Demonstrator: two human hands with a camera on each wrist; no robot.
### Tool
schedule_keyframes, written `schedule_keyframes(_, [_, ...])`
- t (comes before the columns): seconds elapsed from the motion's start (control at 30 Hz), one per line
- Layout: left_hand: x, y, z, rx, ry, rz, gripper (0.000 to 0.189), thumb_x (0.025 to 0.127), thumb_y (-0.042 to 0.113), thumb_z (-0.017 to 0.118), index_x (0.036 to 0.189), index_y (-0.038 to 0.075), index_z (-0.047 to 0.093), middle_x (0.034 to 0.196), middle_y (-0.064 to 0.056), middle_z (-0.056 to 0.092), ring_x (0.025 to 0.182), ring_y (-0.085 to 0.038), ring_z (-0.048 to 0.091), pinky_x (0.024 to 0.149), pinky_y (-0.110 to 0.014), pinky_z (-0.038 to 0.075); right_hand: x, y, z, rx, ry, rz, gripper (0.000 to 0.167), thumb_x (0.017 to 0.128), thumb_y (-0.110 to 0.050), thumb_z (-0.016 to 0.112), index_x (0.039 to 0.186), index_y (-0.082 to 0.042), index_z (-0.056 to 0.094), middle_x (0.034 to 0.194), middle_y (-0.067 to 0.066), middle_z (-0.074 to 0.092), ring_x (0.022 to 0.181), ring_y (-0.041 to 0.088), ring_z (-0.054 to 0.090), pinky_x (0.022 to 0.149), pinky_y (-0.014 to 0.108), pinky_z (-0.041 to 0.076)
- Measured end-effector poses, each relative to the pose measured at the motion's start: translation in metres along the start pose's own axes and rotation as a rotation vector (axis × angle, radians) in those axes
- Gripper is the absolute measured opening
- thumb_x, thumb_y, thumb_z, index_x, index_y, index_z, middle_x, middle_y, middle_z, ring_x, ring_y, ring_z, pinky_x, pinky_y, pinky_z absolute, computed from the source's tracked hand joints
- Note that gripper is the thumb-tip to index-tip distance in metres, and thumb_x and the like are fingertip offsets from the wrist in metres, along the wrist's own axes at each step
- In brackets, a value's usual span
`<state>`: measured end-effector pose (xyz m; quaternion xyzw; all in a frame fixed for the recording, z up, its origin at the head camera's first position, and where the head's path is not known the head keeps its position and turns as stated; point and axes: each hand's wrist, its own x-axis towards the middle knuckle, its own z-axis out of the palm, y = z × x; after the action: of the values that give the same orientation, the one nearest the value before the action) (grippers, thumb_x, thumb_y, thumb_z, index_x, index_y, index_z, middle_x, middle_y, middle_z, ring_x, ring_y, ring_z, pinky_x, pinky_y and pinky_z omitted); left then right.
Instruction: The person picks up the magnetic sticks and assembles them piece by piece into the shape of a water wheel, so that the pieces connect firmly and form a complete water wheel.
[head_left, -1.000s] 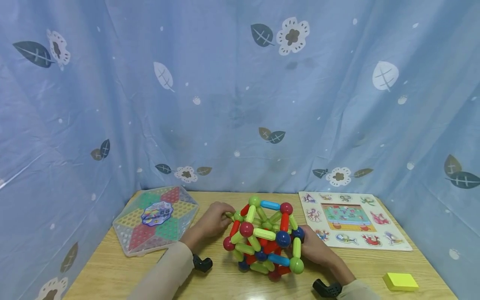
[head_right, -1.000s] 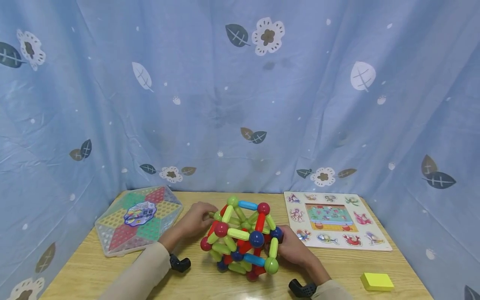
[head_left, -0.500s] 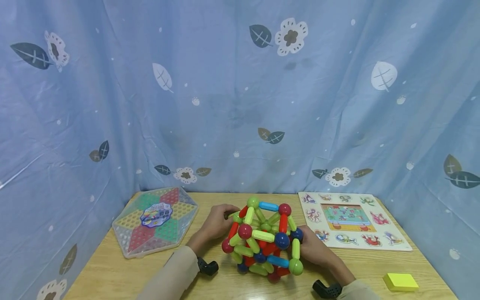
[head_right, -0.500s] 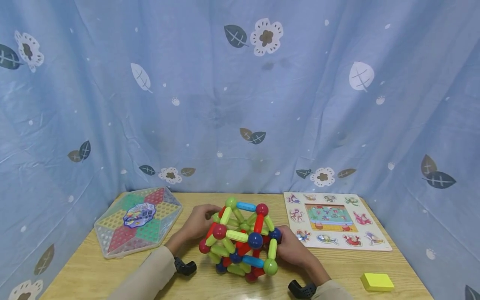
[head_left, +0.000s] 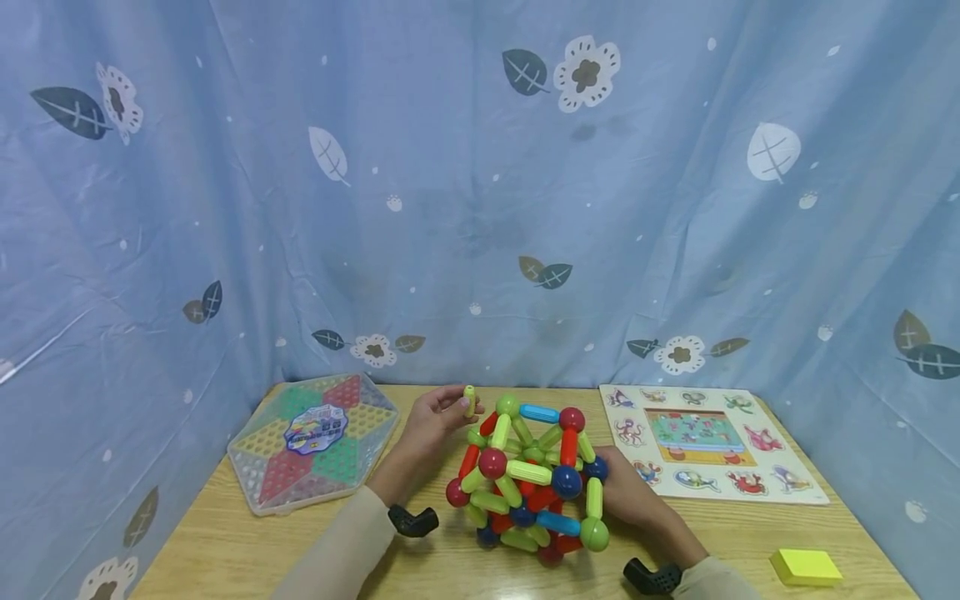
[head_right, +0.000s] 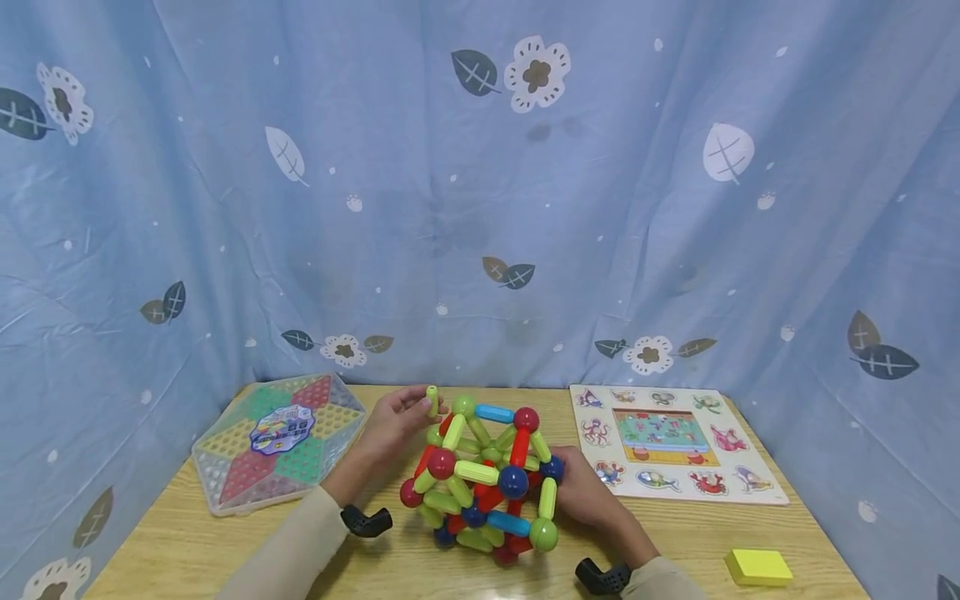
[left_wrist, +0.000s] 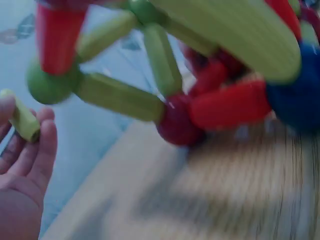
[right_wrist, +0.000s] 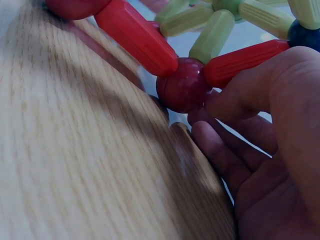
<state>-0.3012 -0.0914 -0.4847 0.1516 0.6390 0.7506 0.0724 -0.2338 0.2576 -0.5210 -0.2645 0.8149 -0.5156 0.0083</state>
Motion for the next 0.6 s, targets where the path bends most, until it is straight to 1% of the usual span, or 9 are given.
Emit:
schedule_keyframes(0.1, [-0.006,0.013,0.003,-0.175,-0.019,0.030,0.036,0.113,0.006,0.058,0.145,-0.009,0.052,0.123,-0.010,0.076,0.114,-0.019,0.078,0.106,-0.038,0.061,-0.001,0.000,0.001,0.001,-0.002,0.000,0.008,0.101,-0.004,0.074,0.101,-0.012,0.078,0.083,-0.007,0.072,0.078,0.005,0.061,0.072,0.024,0.053])
schedule_keyframes(0.17, [-0.011,0.025,0.008,-0.239,-0.033,0.073,0.032,0.113,0.006,0.058,0.144,-0.004,0.054,0.118,-0.004,0.074,0.113,-0.017,0.077,0.106,-0.036,0.061,-0.001,0.000,0.001,-0.002,0.003,-0.015,0.008,0.101,-0.004,0.074,0.100,-0.011,0.078,0.084,-0.007,0.072,0.078,0.005,0.061,0.072,0.025,0.053])
schedule_keyframes(0.27, [-0.020,0.049,0.021,-0.223,-0.054,0.135,0.031,0.112,0.007,0.061,0.143,0.003,0.059,0.118,-0.003,0.071,0.113,-0.017,0.077,0.105,-0.035,0.061,-0.002,-0.001,0.001,-0.011,0.013,-0.042,0.008,0.101,-0.004,0.074,0.101,-0.011,0.077,0.085,-0.007,0.072,0.078,0.005,0.062,0.073,0.025,0.054])
schedule_keyframes(0.33, [-0.029,0.068,0.034,-0.138,-0.081,0.185,0.032,0.110,0.008,0.064,0.142,0.002,0.062,0.119,-0.006,0.072,0.114,-0.017,0.077,0.106,-0.035,0.061,-0.002,-0.002,0.001,-0.018,0.017,-0.053,0.008,0.100,-0.003,0.074,0.101,-0.011,0.077,0.085,-0.008,0.071,0.078,0.005,0.061,0.072,0.025,0.054])
schedule_keyframes(0.37, [-0.035,0.078,0.043,-0.086,-0.101,0.211,0.032,0.110,0.008,0.066,0.140,0.000,0.063,0.121,-0.011,0.073,0.115,-0.020,0.077,0.104,-0.033,0.061,-0.002,-0.001,0.000,-0.021,0.016,-0.051,0.009,0.100,-0.004,0.074,0.100,-0.012,0.077,0.084,-0.008,0.071,0.077,0.005,0.061,0.072,0.025,0.054])
schedule_keyframes(0.43, [-0.048,0.096,0.064,0.051,-0.153,0.281,0.031,0.107,0.007,0.068,0.137,-0.002,0.066,0.123,-0.017,0.074,0.115,-0.018,0.076,0.102,-0.032,0.062,-0.002,0.000,0.000,-0.030,0.015,-0.045,0.009,0.100,-0.004,0.074,0.099,-0.012,0.077,0.083,-0.008,0.071,0.077,0.004,0.061,0.071,0.025,0.054])
schedule_keyframes(0.47, [-0.054,0.104,0.075,0.130,-0.187,0.333,0.030,0.106,0.006,0.069,0.135,-0.002,0.068,0.122,-0.018,0.076,0.113,-0.017,0.076,0.100,-0.031,0.062,-0.002,0.000,-0.001,-0.028,0.011,-0.039,0.008,0.100,-0.005,0.075,0.100,-0.012,0.077,0.085,-0.008,0.072,0.078,0.004,0.062,0.073,0.025,0.055])
schedule_keyframes(0.57, [-0.068,0.119,0.111,0.424,-0.332,0.561,0.027,0.104,0.007,0.074,0.131,0.005,0.075,0.122,-0.014,0.079,0.111,-0.012,0.074,0.096,-0.025,0.061,-0.001,0.000,-0.001,-0.047,0.021,-0.047,0.009,0.101,-0.007,0.075,0.101,-0.017,0.076,0.086,-0.008,0.072,0.079,0.004,0.063,0.075,0.025,0.056])
schedule_keyframes(0.6, [-0.071,0.121,0.122,0.529,-0.393,0.638,0.027,0.104,0.008,0.075,0.131,0.007,0.075,0.123,-0.008,0.080,0.111,-0.007,0.073,0.098,-0.023,0.060,-0.001,0.001,-0.001,-0.064,0.027,-0.107,0.012,0.100,-0.005,0.075,0.103,-0.017,0.076,0.087,-0.008,0.073,0.080,0.003,0.064,0.075,0.024,0.056])
